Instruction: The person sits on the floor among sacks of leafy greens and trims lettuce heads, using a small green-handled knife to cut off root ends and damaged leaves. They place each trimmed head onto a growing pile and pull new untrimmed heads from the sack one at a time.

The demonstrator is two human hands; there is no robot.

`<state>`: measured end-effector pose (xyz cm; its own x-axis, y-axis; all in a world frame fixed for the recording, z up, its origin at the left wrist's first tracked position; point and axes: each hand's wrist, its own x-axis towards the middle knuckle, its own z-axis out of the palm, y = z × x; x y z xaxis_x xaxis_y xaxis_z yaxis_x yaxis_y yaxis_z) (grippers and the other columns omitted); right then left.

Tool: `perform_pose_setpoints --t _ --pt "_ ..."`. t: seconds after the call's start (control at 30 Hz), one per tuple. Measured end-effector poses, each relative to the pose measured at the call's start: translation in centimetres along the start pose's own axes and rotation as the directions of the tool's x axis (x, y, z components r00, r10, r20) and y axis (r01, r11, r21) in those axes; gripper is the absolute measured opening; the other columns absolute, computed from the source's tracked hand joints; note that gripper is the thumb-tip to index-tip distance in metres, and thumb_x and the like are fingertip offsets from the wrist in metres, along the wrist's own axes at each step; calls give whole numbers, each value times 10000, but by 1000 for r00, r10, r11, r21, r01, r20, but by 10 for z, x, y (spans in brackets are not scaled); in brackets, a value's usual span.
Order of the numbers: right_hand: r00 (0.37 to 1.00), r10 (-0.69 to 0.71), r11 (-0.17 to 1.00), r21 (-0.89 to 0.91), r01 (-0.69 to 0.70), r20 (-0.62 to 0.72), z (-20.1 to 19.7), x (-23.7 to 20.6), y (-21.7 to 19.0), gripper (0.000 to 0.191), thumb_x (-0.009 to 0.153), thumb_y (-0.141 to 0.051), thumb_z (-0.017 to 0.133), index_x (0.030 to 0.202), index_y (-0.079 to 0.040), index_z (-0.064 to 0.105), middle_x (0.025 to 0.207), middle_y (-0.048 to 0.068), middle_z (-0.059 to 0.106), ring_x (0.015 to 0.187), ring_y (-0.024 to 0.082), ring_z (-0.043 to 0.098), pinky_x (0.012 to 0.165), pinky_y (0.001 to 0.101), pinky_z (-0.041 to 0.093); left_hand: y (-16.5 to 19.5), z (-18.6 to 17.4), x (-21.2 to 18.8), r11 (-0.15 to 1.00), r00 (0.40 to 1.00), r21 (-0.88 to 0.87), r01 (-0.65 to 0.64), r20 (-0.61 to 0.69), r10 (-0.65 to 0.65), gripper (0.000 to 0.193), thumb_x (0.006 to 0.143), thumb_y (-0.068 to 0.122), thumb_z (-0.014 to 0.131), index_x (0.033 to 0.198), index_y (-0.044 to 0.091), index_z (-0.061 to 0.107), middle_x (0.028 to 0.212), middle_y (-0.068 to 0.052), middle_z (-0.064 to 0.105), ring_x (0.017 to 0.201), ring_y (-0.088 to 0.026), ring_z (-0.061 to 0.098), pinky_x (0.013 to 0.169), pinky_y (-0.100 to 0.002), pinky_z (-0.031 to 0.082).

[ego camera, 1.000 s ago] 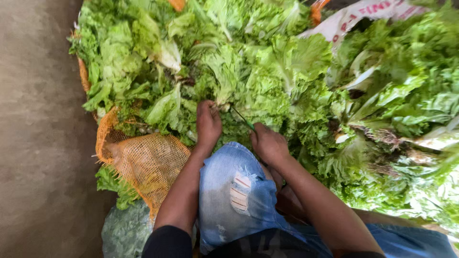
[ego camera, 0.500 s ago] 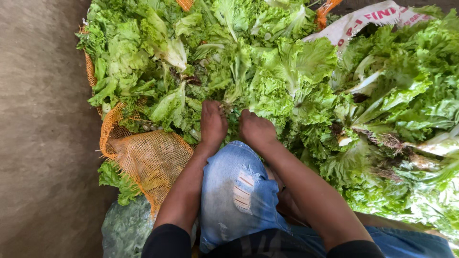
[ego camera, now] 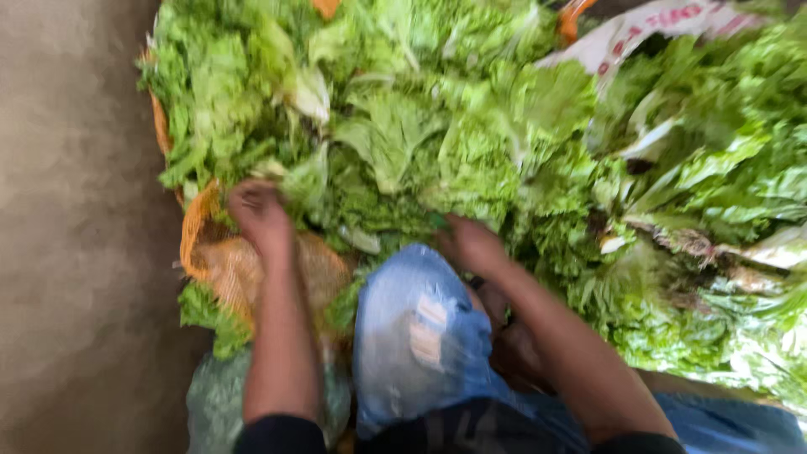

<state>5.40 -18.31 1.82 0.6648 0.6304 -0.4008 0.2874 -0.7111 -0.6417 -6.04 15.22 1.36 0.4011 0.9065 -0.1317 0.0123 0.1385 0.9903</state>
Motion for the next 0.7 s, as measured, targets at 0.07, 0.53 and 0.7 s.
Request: perform_pose_setpoints --t 0.07,0.53,0.7 --pt "991 -2 1000 9 4 -132 -8 -17 15 445 942 -409 652 1234 -72 640 999 236 719 868 448 679 730 547 539 12 -23 20 976 995 207 -61 -70 77 243 1004 80 644 1183 26 489 1242 -161 566 1044 -227 636 827 -326 576" --pt "972 206 978 -10 -208 -116 -21 -112 52 290 930 -350 664 1106 -120 650 929 232 718 839 431 702 766 537 547 26 50 -41 -222 718 742 -632 453 -528 783 886 263 734 1575 293 363 1730 -88 -19 1564 -343 -65 1194 -680 -53" --pt "963 180 982 -19 -188 -200 -29 -123 61 278 930 -345 676 1085 -115 647 968 229 716 912 459 678 782 558 538 -6 31 -48 -231 734 713 -662 557 -388 532 860 146 743 1365 216 590 1746 -153 61 1604 -376 -20 1202 -691 -32"
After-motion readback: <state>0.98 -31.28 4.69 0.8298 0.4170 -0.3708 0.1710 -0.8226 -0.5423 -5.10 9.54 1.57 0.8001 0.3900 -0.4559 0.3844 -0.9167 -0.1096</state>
